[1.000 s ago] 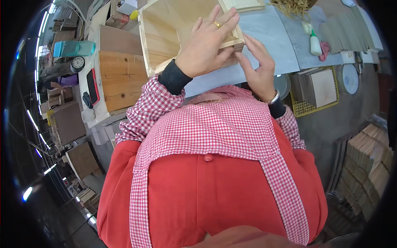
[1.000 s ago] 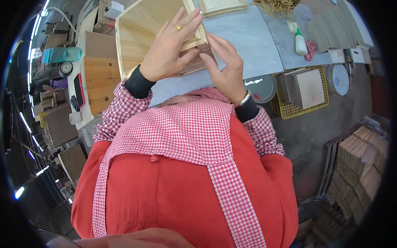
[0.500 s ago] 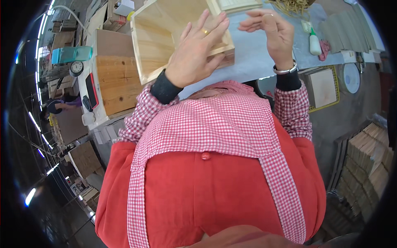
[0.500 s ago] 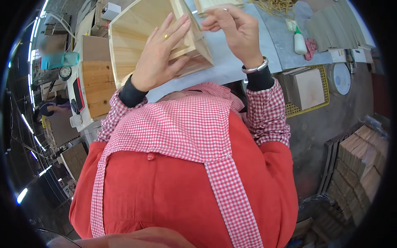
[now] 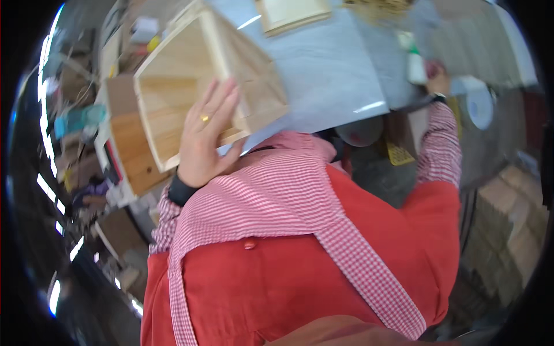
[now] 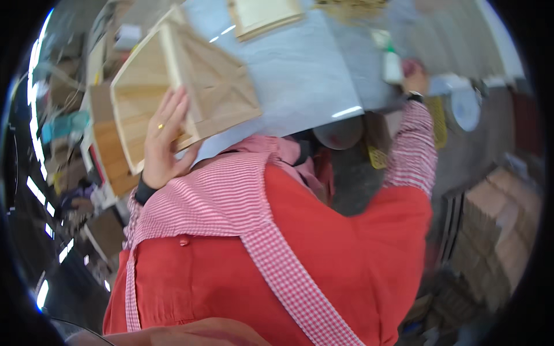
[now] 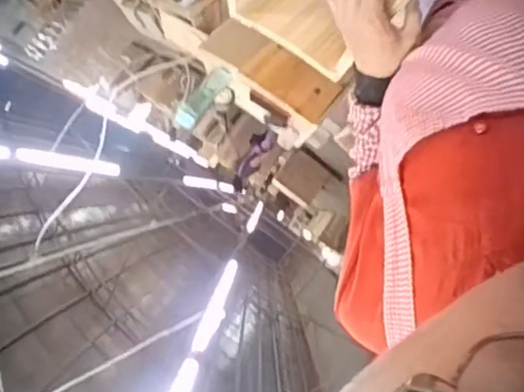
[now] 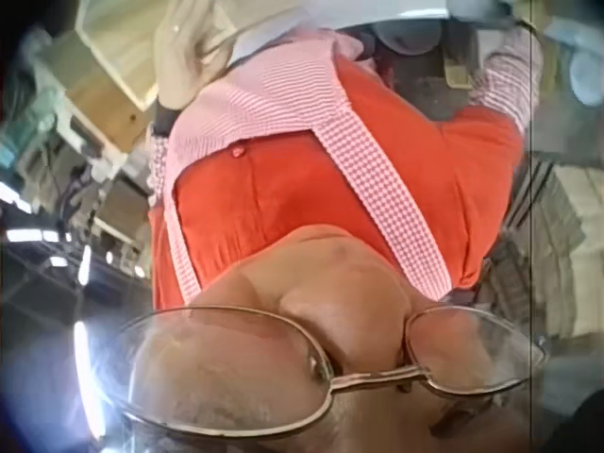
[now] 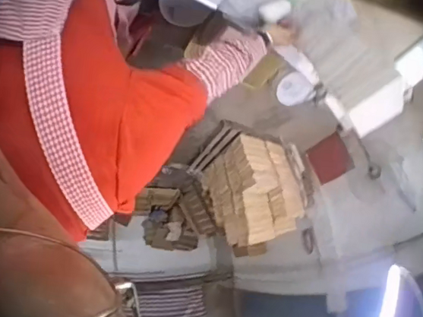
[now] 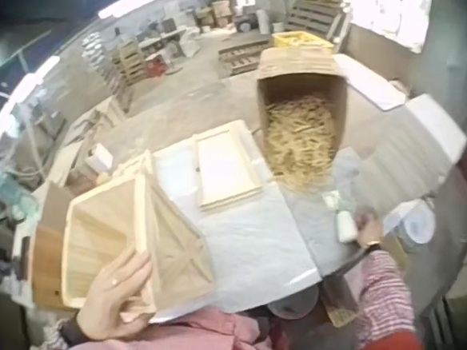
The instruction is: The person is applying wood glue to wooden panels and assembling them into small boxes.
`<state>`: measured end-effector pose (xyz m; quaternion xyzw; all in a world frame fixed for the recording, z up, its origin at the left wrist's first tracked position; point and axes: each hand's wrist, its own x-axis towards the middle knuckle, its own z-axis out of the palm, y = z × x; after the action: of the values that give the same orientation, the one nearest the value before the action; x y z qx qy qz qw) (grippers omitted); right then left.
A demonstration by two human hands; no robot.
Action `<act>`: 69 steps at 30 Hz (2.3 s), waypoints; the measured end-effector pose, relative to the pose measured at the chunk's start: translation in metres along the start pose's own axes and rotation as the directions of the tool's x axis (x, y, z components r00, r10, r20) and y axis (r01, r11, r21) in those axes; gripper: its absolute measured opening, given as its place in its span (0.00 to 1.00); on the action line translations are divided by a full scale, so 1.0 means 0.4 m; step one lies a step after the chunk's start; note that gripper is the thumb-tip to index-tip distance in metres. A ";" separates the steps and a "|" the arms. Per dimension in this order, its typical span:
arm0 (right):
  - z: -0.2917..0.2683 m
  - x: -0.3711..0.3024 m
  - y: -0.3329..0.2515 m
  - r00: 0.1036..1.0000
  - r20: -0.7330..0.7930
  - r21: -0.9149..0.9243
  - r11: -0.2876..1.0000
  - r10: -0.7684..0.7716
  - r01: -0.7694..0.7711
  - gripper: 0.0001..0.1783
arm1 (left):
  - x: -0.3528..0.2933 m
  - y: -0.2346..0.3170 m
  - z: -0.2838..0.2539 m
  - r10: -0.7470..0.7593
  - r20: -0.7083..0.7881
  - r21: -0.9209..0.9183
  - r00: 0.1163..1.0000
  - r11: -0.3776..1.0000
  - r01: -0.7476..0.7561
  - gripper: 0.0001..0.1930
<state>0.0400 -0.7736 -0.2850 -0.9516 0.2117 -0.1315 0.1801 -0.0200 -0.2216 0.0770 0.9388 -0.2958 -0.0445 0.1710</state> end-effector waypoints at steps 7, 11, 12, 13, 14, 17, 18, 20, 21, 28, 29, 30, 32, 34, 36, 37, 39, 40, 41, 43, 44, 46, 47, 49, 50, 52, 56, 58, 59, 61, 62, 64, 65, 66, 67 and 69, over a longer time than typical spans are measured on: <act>0.123 0.075 0.252 0.934 0.326 0.089 0.988 -0.147 0.124 0.12 | 0.004 -0.005 -0.009 -0.035 0.045 0.037 0.998 0.999 0.033 0.37; 0.124 0.059 0.215 0.989 0.149 -0.018 0.999 -0.025 0.028 0.14 | 0.011 -0.014 -0.010 -0.007 0.048 0.029 0.999 1.000 0.005 0.37; 0.115 0.055 0.161 0.998 0.051 -0.036 0.999 0.043 -0.041 0.16 | 0.012 -0.017 -0.010 -0.009 0.046 0.030 0.999 1.000 0.007 0.38; 0.077 0.044 0.084 0.993 -0.046 -0.055 0.992 0.108 -0.110 0.17 | 0.008 -0.016 -0.012 -0.012 0.044 0.024 0.999 1.000 0.011 0.38; 0.048 0.031 0.008 0.988 -0.140 0.031 0.998 0.065 -0.061 0.19 | 0.005 -0.020 -0.012 -0.009 0.049 0.019 0.999 1.000 0.008 0.38; -0.016 -0.113 -0.406 0.996 -0.090 0.508 0.859 -0.028 0.070 0.18 | -0.011 -0.027 0.004 0.049 -0.048 0.049 0.998 0.998 -0.047 0.39; -0.069 -0.181 -0.575 0.977 0.041 0.702 0.702 -0.208 0.120 0.14 | -0.005 -0.035 0.008 0.052 -0.046 0.052 0.998 0.997 -0.050 0.39; -0.176 -0.305 -0.843 0.883 0.248 0.924 0.371 -0.399 -0.091 0.14 | -0.006 -0.037 0.010 0.076 -0.062 0.053 0.995 0.996 -0.073 0.39; -0.212 -0.340 -0.932 0.859 0.226 0.956 0.274 -0.459 -0.106 0.13 | -0.009 -0.036 0.011 0.086 -0.070 0.053 0.994 0.995 -0.082 0.38; -0.276 -0.394 -1.084 0.800 0.168 0.952 0.305 -0.576 0.020 0.09 | -0.020 -0.035 0.018 0.122 -0.123 0.037 0.985 0.992 -0.118 0.39; -0.272 -0.396 -1.088 0.831 0.159 0.956 0.293 -0.534 0.005 0.09 | -0.022 -0.036 0.020 0.130 -0.127 0.040 0.983 0.991 -0.126 0.39; -0.269 -0.399 -1.090 0.859 0.152 0.960 0.280 -0.489 -0.011 0.08 | -0.024 -0.041 0.024 0.128 -0.130 0.038 0.983 0.992 -0.124 0.39; -0.276 -0.412 -1.085 0.883 0.147 0.963 0.268 -0.445 -0.025 0.08 | -0.030 -0.050 0.035 0.166 -0.110 0.153 0.980 0.977 -0.149 0.38; -0.308 -0.438 -1.076 0.901 0.192 0.978 0.149 -0.390 -0.145 0.08 | -0.042 -0.047 0.036 0.176 -0.104 0.212 0.979 0.965 -0.151 0.38; -0.341 -0.459 -1.068 0.906 0.222 0.975 0.088 -0.361 -0.204 0.08 | -0.041 -0.035 0.030 0.146 -0.084 0.234 0.986 0.964 -0.123 0.37; -0.363 -0.467 -1.069 0.896 0.220 0.975 0.096 -0.385 -0.199 0.07 | -0.043 -0.031 0.028 0.129 -0.074 0.245 0.989 0.964 -0.108 0.37; -0.392 -0.473 -1.069 0.876 0.213 0.977 0.112 -0.432 -0.183 0.06 | -0.040 -0.031 0.027 0.127 -0.086 0.230 0.988 0.967 -0.104 0.36; -0.392 -0.477 -1.068 0.876 0.214 0.977 0.114 -0.433 -0.182 0.06 | -0.038 -0.032 0.027 0.126 -0.095 0.218 0.987 0.971 -0.103 0.35; -0.388 -0.482 -1.067 0.868 0.220 0.975 0.137 -0.446 -0.177 0.06 | -0.038 -0.031 0.026 0.125 -0.105 0.205 0.987 0.973 -0.102 0.33; -0.381 -0.488 -1.065 0.849 0.232 0.970 0.181 -0.475 -0.164 0.07 | -0.036 -0.022 0.025 0.132 -0.113 0.198 0.985 0.974 -0.108 0.34; -0.380 -0.488 -1.064 0.847 0.231 0.970 0.183 -0.479 -0.162 0.07 | -0.034 -0.016 0.025 0.139 -0.118 0.193 0.983 0.975 -0.114 0.34; -0.378 -0.487 -1.063 0.851 0.207 0.976 0.163 -0.483 -0.145 0.07 | -0.034 -0.009 0.026 0.143 -0.127 0.186 0.982 0.975 -0.118 0.34; -0.375 -0.486 -1.063 0.853 0.195 0.979 0.152 -0.485 -0.137 0.07 | -0.037 -0.006 0.026 0.142 -0.122 0.186 0.982 0.975 -0.118 0.34; -0.364 -0.479 -1.066 0.855 0.204 0.978 0.140 -0.477 -0.155 0.07 | -0.042 -0.002 0.026 0.141 -0.125 0.186 0.982 0.976 -0.116 0.34; -0.357 -0.477 -1.069 0.859 0.216 0.976 0.123 -0.464 -0.179 0.07 | -0.042 -0.002 0.026 0.137 -0.135 0.183 0.981 0.977 -0.111 0.34; -0.358 -0.476 -1.074 0.857 0.226 0.974 0.114 -0.463 -0.195 0.07 | -0.040 -0.012 0.022 0.196 -0.175 0.139 0.965 0.975 -0.172 0.32; -0.396 -0.458 -1.096 0.901 -0.024 0.980 0.167 -0.433 0.107 0.07 | -0.088 -0.040 -0.002 0.203 -0.412 0.036 0.888 0.978 -0.206 0.26; -0.433 -0.457 -1.104 0.872 -0.333 0.864 0.255 -0.359 0.435 0.09 | -0.138 -0.084 -0.025 0.176 -0.527 0.015 0.831 0.980 -0.199 0.23; -0.446 -0.463 -1.130 0.852 -0.341 0.864 0.224 -0.398 0.450 0.09 | -0.171 -0.122 -0.033 -0.015 -0.650 -0.162 0.760 0.980 -0.119 0.20; -0.476 -0.484 -1.178 0.664 -0.402 0.748 0.192 -0.631 0.635 0.13 | -0.245 -0.199 -0.033 -0.414 -0.746 -0.525 0.522 0.848 -0.078 0.15; -0.484 -0.496 -1.206 0.547 -0.414 0.677 0.156 -0.728 0.719 0.14 | -0.285 -0.242 -0.030 -0.432 -0.762 -0.528 0.482 0.846 -0.076 0.15; -0.468 -0.538 -1.281 0.415 -0.401 0.628 0.085 -0.817 0.773 0.15 | -0.361 -0.339 -0.015 -0.734 -0.472 -0.857 0.489 0.511 -0.060 0.13; -0.453 -0.563 -1.322 0.311 -0.380 0.588 0.033 -0.871 0.808 0.16 | -0.393 -0.366 -0.002 -0.818 -0.285 -0.954 0.500 0.292 -0.065 0.12; -0.440 -0.580 -1.352 0.209 -0.351 0.545 -0.018 -0.913 0.838 0.17 | -0.409 -0.379 0.016 -0.824 -0.292 -0.955 0.485 0.280 -0.099 0.12; -0.433 -0.589 -1.375 0.174 -0.341 0.527 -0.034 -0.924 0.849 0.17 | -0.413 -0.388 0.037 -0.822 -0.170 -0.985 0.543 0.127 -0.115 0.13; -0.423 -0.609 -1.415 0.063 -0.202 0.531 -0.056 -0.977 0.845 0.18 | -0.405 -0.397 0.067 -0.740 0.060 -0.976 0.670 -0.183 -0.115 0.13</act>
<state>-0.0273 -0.2339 0.0506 -0.7533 -0.5555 -0.1524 0.3175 -0.0721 -0.0155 -0.0059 0.5033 0.1751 -0.0052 0.8462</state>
